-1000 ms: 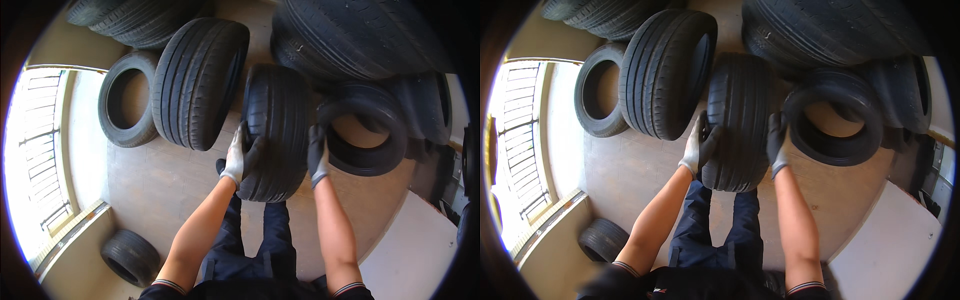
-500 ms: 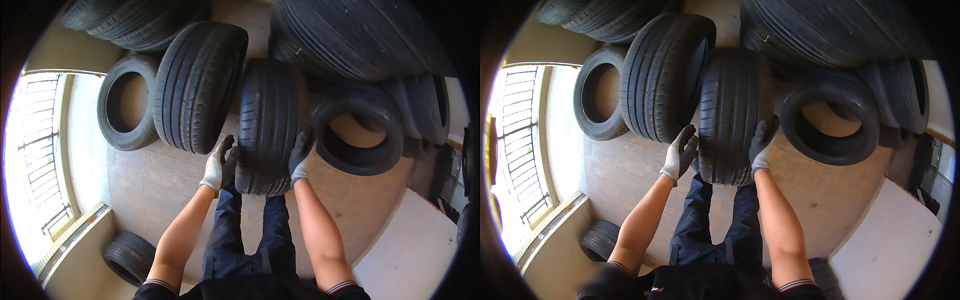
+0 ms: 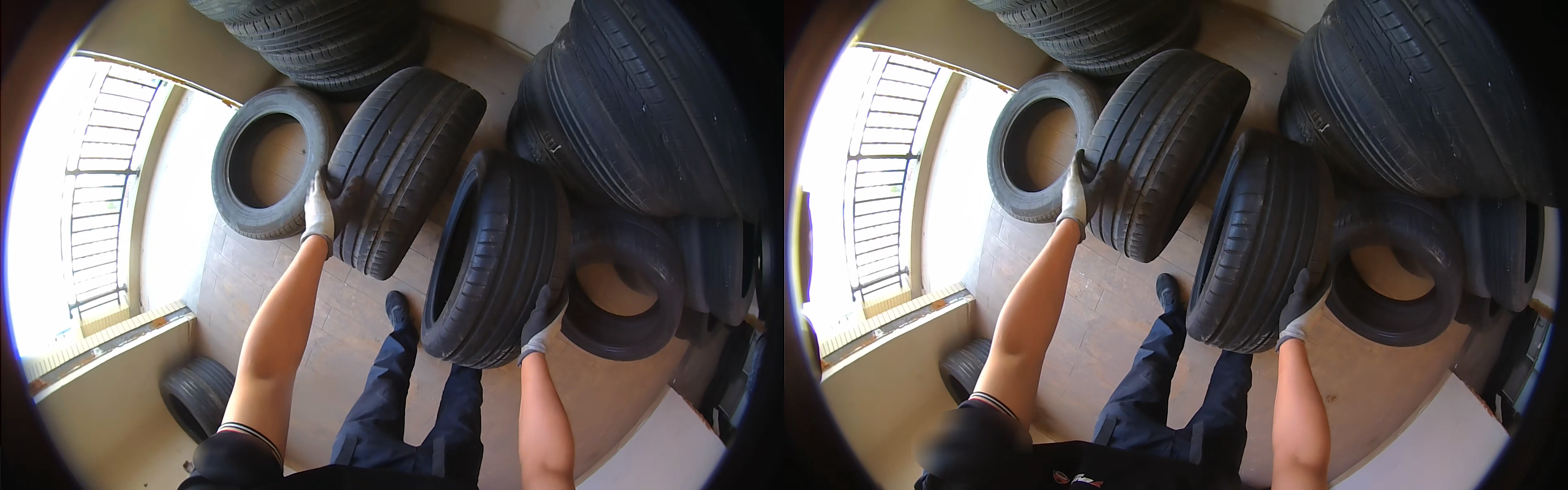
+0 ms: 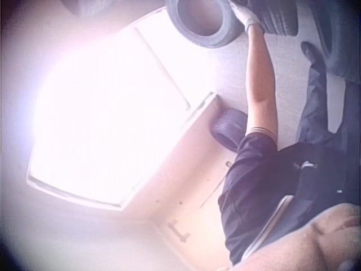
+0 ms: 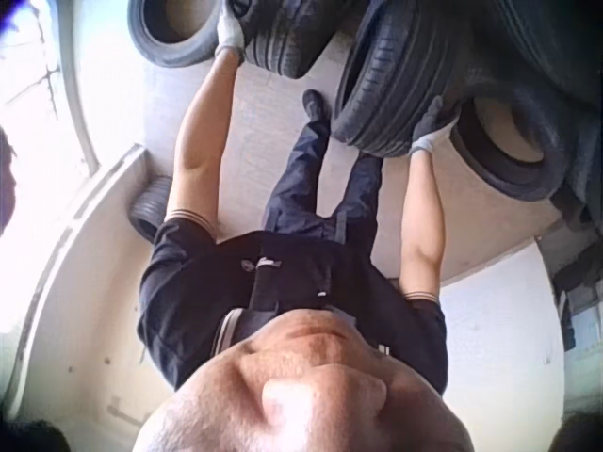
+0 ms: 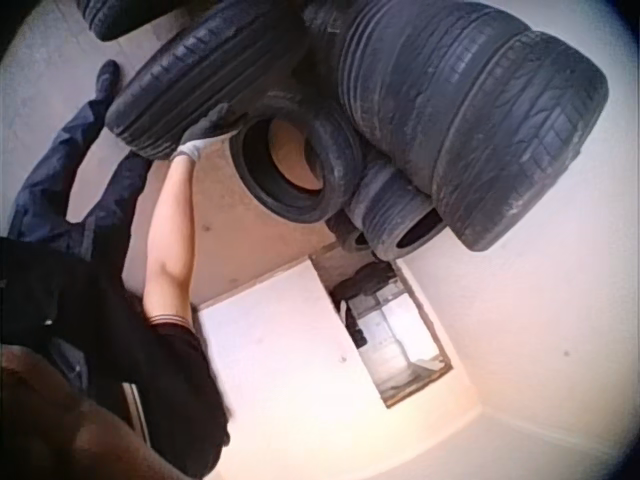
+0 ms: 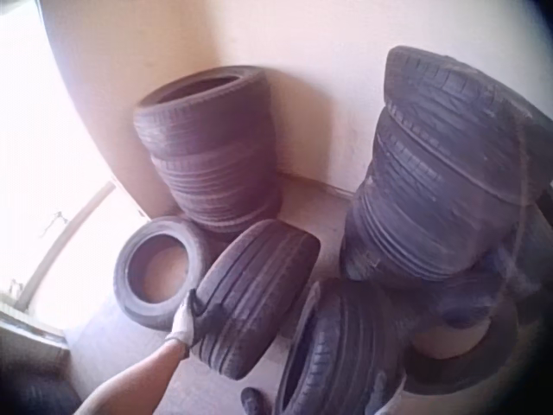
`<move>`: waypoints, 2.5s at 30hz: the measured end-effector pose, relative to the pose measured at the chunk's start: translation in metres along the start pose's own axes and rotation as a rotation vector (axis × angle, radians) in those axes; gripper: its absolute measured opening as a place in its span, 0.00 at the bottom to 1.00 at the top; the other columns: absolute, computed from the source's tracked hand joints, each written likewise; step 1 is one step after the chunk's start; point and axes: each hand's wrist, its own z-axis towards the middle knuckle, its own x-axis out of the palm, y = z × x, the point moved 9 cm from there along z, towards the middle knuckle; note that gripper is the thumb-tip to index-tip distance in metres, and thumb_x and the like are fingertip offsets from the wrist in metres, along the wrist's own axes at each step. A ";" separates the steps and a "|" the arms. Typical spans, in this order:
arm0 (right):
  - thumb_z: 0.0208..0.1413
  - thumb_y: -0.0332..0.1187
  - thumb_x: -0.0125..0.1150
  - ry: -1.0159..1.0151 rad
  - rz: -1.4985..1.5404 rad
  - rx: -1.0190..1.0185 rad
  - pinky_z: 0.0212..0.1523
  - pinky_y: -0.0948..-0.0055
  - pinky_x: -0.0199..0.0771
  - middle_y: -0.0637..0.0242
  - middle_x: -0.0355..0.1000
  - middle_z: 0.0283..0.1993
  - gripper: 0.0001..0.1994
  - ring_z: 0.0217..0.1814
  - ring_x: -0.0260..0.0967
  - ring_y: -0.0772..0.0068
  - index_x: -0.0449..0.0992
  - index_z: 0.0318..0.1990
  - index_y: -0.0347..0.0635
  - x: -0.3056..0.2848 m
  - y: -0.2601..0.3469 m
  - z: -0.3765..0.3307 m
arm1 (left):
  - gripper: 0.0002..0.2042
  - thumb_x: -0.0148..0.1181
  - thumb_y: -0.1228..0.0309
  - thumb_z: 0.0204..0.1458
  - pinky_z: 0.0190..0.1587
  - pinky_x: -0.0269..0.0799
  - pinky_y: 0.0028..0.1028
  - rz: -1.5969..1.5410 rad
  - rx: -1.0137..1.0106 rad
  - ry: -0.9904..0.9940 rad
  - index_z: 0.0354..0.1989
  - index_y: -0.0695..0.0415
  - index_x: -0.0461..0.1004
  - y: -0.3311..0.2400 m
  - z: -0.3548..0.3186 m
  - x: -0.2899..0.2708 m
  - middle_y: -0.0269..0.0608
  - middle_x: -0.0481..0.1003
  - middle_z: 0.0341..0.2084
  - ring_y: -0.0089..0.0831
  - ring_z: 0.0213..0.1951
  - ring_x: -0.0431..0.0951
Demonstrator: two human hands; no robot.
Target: The person walks through a building, unlocks a door, and enters a room filled with tires. They put on gloves and begin stacking tires into neat piles, lifting and placing them one by one.
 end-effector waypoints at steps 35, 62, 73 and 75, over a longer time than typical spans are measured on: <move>0.71 0.50 0.56 -0.026 -0.443 -0.155 0.64 0.54 0.70 0.43 0.75 0.63 0.28 0.64 0.73 0.43 0.73 0.64 0.32 0.030 0.081 0.047 | 0.48 0.76 0.50 0.48 0.65 0.71 0.44 -0.055 -0.254 0.177 0.74 0.60 0.60 0.095 -0.176 -0.004 0.62 0.69 0.64 0.56 0.64 0.73; 0.64 0.45 0.59 0.051 -0.922 -0.819 0.75 0.44 0.55 0.46 0.66 0.72 0.30 0.74 0.60 0.36 0.67 0.70 0.40 0.153 0.168 -0.051 | 0.44 0.70 0.45 0.53 0.65 0.69 0.39 -0.542 -0.224 0.135 0.73 0.58 0.62 0.132 -0.068 0.020 0.61 0.75 0.61 0.50 0.62 0.76; 0.64 0.46 0.55 0.131 -0.792 -0.797 0.78 0.43 0.51 0.38 0.66 0.71 0.30 0.76 0.58 0.32 0.71 0.67 0.33 0.135 0.171 -0.026 | 0.41 0.64 0.40 0.57 0.64 0.69 0.40 -0.519 -0.145 0.003 0.69 0.63 0.68 0.146 -0.055 0.019 0.57 0.77 0.59 0.47 0.61 0.77; 0.65 0.45 0.54 0.150 -0.778 -0.824 0.78 0.42 0.51 0.41 0.66 0.72 0.29 0.76 0.59 0.33 0.71 0.67 0.36 0.128 0.172 -0.022 | 0.41 0.63 0.39 0.58 0.64 0.69 0.40 -0.513 -0.120 -0.001 0.68 0.63 0.69 0.147 -0.052 0.017 0.56 0.78 0.59 0.46 0.60 0.77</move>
